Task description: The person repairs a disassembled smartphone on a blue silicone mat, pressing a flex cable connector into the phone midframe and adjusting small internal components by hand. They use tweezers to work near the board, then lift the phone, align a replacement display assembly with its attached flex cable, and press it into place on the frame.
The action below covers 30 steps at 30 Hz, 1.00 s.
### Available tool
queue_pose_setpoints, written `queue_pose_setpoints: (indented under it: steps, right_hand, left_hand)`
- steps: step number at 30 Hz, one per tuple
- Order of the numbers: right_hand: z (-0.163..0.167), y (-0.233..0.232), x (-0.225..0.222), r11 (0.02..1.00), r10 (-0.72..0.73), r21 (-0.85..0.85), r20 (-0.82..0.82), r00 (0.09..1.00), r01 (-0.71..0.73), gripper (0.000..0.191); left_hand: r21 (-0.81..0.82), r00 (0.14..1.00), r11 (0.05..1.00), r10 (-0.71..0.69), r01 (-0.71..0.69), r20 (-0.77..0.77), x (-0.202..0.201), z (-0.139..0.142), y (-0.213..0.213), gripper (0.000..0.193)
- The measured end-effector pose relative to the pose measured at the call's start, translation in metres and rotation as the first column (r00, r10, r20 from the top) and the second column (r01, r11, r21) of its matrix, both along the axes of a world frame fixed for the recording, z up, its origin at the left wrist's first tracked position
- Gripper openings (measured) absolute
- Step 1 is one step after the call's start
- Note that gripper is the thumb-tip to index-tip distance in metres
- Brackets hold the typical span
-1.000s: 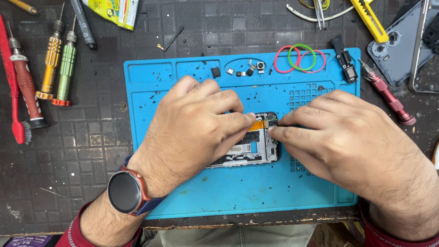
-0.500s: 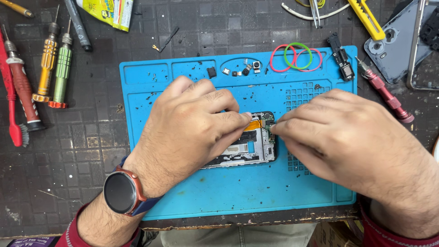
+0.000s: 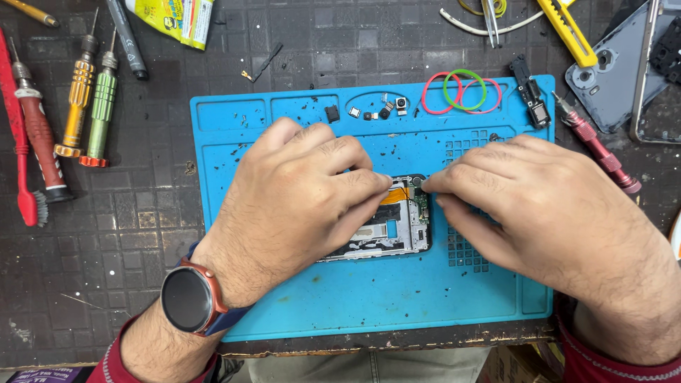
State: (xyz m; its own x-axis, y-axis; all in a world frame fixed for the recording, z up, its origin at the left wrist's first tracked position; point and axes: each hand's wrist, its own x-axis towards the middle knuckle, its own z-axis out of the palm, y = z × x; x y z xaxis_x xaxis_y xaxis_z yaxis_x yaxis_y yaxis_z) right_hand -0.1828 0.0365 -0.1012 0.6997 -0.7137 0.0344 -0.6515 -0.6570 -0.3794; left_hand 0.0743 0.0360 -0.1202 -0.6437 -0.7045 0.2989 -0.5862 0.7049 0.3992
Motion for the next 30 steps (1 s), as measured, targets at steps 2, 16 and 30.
queue_pose_setpoints:
  steps: [2, 16, 30]
  right_hand:
    - [0.001, 0.0, 0.004, 1.0, -0.025, 0.006, -0.013, 1.0, 0.025, 0.024]
    - [-0.002, 0.0, 0.012, 0.994, -0.106, -0.037, 0.016, 0.994, 0.106, 0.022]
    - [-0.003, 0.0, 0.012, 0.99, -0.127, -0.06, -0.006, 0.992, 0.127, 0.021]
  left_hand:
    - [0.015, 1.0, 1.0, 0.004, -0.004, -0.019, 0.001, 0.002, 0.0, 0.011]
    - [0.022, 1.0, 1.0, 0.01, -0.01, 0.005, 0.003, 0.007, -0.002, 0.02]
    - [-0.053, 0.998, 0.999, 0.002, 0.001, 0.062, 0.001, 0.0, -0.001, 0.015]
